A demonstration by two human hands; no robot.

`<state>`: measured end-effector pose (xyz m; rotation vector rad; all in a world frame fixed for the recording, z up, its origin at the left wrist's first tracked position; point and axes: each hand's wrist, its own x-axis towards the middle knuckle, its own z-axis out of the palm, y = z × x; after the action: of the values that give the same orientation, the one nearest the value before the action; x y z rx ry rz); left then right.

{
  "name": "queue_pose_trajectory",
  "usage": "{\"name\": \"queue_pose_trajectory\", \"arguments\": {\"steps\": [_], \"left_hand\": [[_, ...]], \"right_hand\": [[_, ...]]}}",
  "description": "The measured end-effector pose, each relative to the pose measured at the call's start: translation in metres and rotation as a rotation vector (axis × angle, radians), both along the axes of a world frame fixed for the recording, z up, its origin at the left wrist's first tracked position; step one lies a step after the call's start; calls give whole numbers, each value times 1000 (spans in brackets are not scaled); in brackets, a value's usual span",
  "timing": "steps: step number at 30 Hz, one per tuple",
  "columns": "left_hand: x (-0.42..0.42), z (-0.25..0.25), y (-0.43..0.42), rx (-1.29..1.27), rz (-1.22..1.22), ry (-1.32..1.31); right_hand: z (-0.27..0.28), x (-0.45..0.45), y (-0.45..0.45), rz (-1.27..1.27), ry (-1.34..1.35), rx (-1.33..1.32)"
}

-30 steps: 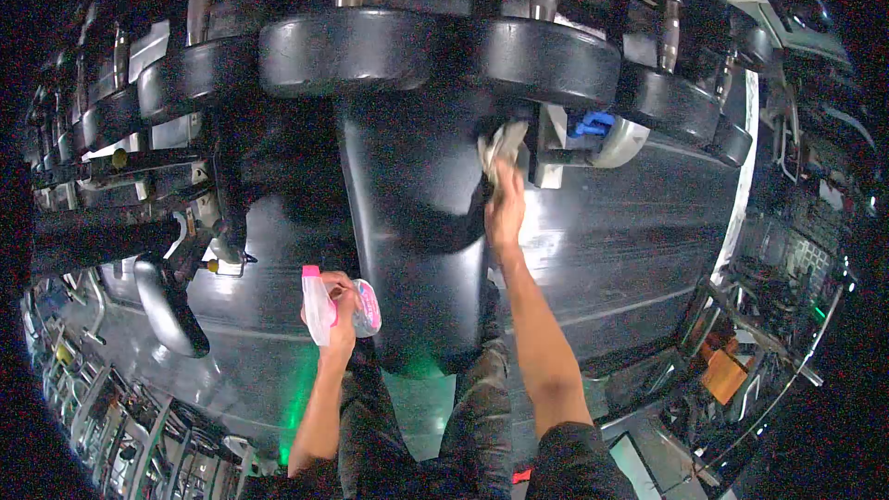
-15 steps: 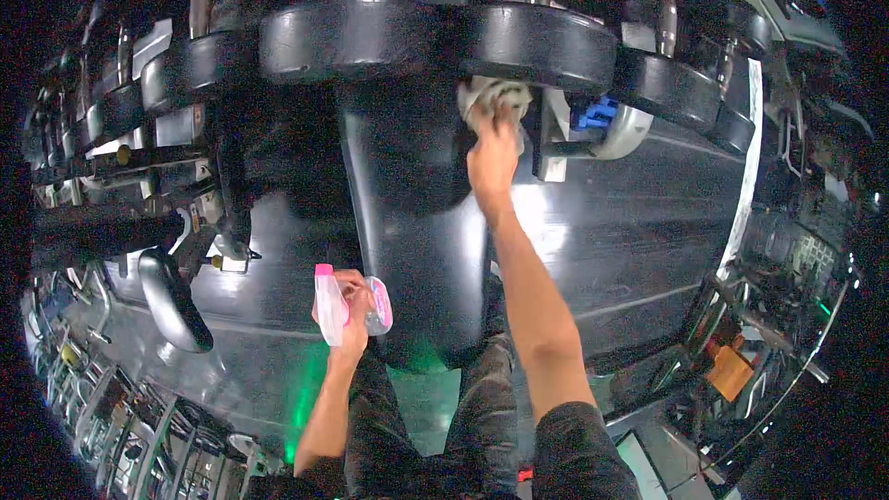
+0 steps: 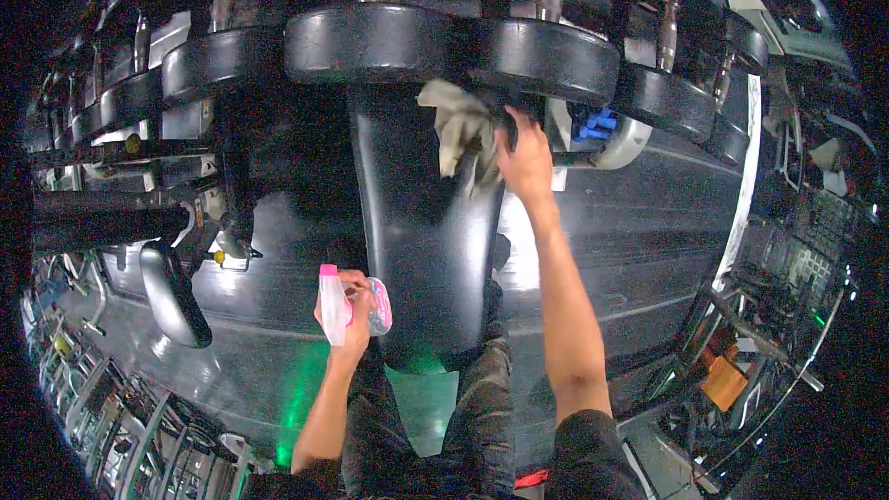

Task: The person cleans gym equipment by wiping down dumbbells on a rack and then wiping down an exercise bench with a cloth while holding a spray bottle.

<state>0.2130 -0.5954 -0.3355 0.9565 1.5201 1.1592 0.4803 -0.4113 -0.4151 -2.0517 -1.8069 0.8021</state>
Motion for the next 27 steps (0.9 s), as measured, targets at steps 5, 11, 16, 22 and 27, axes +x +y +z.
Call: {"name": "queue_pose_trajectory", "arguments": {"steps": [5,11,16,22,27], "left_hand": [[1,0,-8,-36,-3,-4],[-4,1,-10,-25,-27,56],[-12,3,-12,5,-8,36],[-20,1,-11,98,-95,84],[-21,7,-6,42,-52,63]], "right_hand": [[-34,-62,-26,-61,-104,238],[-64,-104,3,-324,-399,282],[-59,-66,-5,-277,-145,330],[-58,-51,26,-15,-181,456],[-62,-69,-16,63,-118,188]]}}
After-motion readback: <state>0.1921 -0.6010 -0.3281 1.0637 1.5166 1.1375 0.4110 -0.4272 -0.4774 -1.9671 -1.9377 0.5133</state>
